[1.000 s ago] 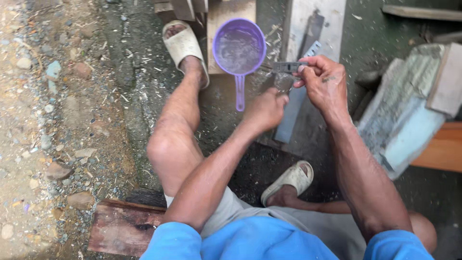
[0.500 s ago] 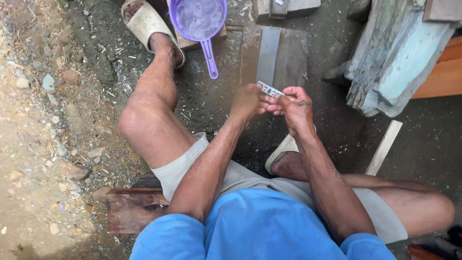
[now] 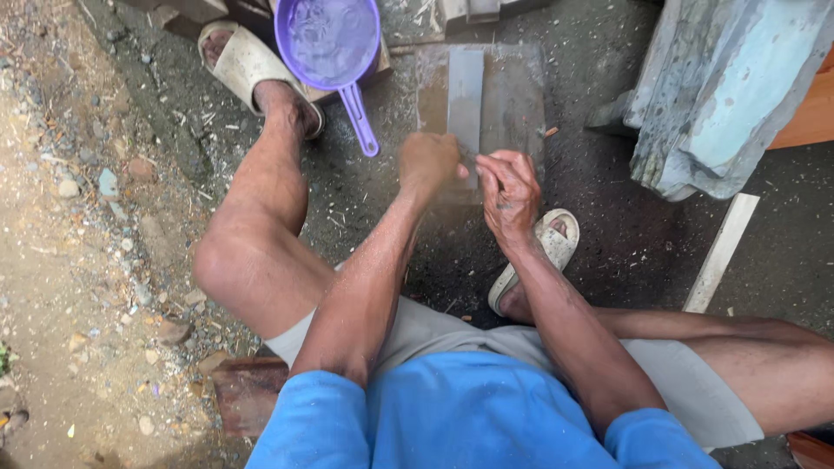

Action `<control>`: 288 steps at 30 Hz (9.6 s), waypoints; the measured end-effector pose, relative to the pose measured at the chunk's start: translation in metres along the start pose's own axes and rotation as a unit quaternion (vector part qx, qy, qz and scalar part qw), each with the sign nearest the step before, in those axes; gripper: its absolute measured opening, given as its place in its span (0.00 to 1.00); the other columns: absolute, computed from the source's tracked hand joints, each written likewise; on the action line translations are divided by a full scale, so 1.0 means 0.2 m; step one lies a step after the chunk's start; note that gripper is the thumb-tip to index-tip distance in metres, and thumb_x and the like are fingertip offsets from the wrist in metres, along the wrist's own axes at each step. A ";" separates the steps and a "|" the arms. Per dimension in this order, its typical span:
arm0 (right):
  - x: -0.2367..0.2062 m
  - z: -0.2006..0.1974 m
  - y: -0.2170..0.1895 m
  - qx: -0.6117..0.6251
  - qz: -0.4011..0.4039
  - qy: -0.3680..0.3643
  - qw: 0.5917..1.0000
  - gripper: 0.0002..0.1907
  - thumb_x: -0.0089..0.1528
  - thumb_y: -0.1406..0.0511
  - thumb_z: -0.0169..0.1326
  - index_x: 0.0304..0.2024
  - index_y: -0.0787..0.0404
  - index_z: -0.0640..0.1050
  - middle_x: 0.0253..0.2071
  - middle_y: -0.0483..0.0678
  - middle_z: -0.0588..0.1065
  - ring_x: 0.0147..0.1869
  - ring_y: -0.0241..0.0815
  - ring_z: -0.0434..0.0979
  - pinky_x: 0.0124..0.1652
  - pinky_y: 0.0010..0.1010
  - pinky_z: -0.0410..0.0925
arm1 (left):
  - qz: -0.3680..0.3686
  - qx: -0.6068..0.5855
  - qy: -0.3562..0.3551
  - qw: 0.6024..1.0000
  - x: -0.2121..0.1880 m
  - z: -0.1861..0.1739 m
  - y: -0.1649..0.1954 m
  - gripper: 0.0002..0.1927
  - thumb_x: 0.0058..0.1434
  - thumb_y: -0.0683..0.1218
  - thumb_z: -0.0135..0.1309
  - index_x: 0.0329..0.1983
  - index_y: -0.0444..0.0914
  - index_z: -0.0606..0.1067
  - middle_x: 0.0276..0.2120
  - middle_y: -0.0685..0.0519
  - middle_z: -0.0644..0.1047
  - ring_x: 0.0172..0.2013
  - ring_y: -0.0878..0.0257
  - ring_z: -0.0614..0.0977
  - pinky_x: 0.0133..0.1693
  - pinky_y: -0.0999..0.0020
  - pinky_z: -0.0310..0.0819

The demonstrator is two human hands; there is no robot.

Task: The person sits on the ground and sharpens a small metal tool blade on a wet sharpening stone. They repeatedly rub the blade against the stone, periodically dipping their fingers into a purple scoop of water to wet the surface, and inspecting the blade edge between strokes.

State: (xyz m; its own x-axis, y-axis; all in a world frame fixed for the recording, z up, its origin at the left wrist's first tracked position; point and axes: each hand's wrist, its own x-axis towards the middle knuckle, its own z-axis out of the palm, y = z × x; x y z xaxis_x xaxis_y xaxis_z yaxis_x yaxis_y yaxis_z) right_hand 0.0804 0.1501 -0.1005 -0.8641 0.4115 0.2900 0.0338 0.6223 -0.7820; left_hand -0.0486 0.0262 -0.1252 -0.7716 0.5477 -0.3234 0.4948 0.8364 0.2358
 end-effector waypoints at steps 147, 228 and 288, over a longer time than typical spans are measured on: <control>0.10 -0.03 -0.15 -0.002 0.089 -0.032 0.996 0.08 0.62 0.62 0.57 0.38 0.55 0.85 0.40 0.46 0.80 0.47 0.43 0.79 0.47 0.36 0.71 | -0.315 -0.476 -0.082 0.817 -0.13 -0.13 0.04 0.21 0.66 0.56 0.44 0.30 0.40 0.83 0.25 0.48 0.85 0.33 0.53 0.89 0.43 0.61 0.84; 0.24 0.06 -0.07 0.036 0.121 -0.046 0.991 0.05 0.62 0.65 0.59 0.35 0.55 0.85 0.44 0.45 0.80 0.45 0.38 0.81 0.41 0.30 0.75 | -0.125 -0.234 0.064 0.962 0.13 -0.07 -0.05 0.24 0.71 0.51 0.40 0.31 0.41 0.86 0.27 0.49 0.82 0.30 0.54 0.85 0.41 0.56 0.80; 0.53 0.12 -0.12 -0.056 0.041 0.011 0.998 0.06 0.58 0.61 0.62 0.37 0.51 0.86 0.42 0.43 0.81 0.49 0.44 0.77 0.51 0.40 0.61 | -0.194 -0.416 -0.097 0.883 0.41 -0.25 -0.11 0.23 0.69 0.45 0.42 0.21 0.37 0.80 0.18 0.54 0.81 0.16 0.64 0.79 0.21 0.64 0.74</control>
State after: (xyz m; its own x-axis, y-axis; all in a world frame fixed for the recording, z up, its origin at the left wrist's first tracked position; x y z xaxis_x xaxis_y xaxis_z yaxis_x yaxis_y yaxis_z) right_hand -0.0239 0.1637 -0.0645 -0.8448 0.4775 0.2415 0.1605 0.6567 -0.7369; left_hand -0.1428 0.0519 -0.1116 -0.6957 0.2847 -0.6595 -0.3189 0.7002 0.6387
